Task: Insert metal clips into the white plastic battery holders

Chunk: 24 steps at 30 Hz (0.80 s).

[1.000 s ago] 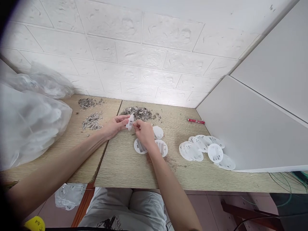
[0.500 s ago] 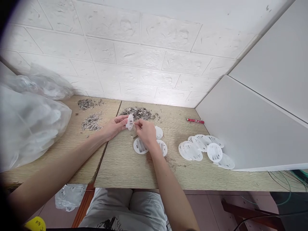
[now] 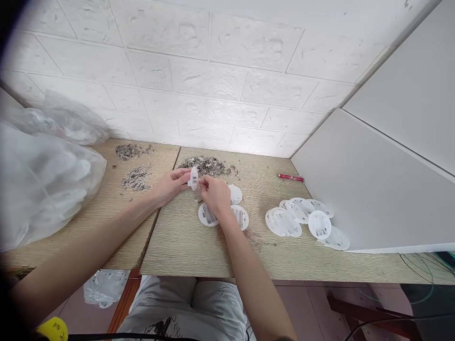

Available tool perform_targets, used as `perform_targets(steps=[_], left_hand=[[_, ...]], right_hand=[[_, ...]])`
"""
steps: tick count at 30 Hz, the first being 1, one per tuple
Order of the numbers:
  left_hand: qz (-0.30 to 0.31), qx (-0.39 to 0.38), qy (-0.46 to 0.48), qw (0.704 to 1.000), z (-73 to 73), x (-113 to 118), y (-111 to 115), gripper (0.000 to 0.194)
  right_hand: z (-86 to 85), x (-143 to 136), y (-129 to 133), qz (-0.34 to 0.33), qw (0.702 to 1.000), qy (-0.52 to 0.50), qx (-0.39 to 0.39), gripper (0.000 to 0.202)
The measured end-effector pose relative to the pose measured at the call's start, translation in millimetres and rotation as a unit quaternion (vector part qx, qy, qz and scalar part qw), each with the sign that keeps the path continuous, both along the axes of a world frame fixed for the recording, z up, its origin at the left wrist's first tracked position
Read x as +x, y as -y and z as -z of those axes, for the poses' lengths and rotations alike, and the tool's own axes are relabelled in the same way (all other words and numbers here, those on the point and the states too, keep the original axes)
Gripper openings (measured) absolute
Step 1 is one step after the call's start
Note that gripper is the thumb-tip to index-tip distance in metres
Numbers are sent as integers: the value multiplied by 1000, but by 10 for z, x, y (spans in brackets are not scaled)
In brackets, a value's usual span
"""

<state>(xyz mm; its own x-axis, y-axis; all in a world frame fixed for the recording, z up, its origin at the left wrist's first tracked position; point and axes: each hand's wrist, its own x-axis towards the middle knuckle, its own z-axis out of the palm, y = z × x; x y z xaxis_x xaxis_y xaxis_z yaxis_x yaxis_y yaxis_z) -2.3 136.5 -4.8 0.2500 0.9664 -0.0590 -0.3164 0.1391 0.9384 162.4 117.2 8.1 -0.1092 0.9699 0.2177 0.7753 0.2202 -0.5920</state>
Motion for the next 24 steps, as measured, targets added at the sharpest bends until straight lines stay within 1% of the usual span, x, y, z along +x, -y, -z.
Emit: perform_targets(steps=[8,16,21,24], left_hand=[[-9,-15,16,1000,-14,9,-2,38],[-3,-10,8,1000,-10,-2,-2,38],[-6,-13,-1,1000,-6,-6,-1,42],[-9,-13,6,1000,-2,-9,-1,44]], right_hand=[[2,-3,0,-5,1000,-23,-5,16],[-4,-13,-5,-1,1000,8,1,16],[15,-39,0,5,999,41,6,17],[11,-52,-4,-4,998,57,13,17]])
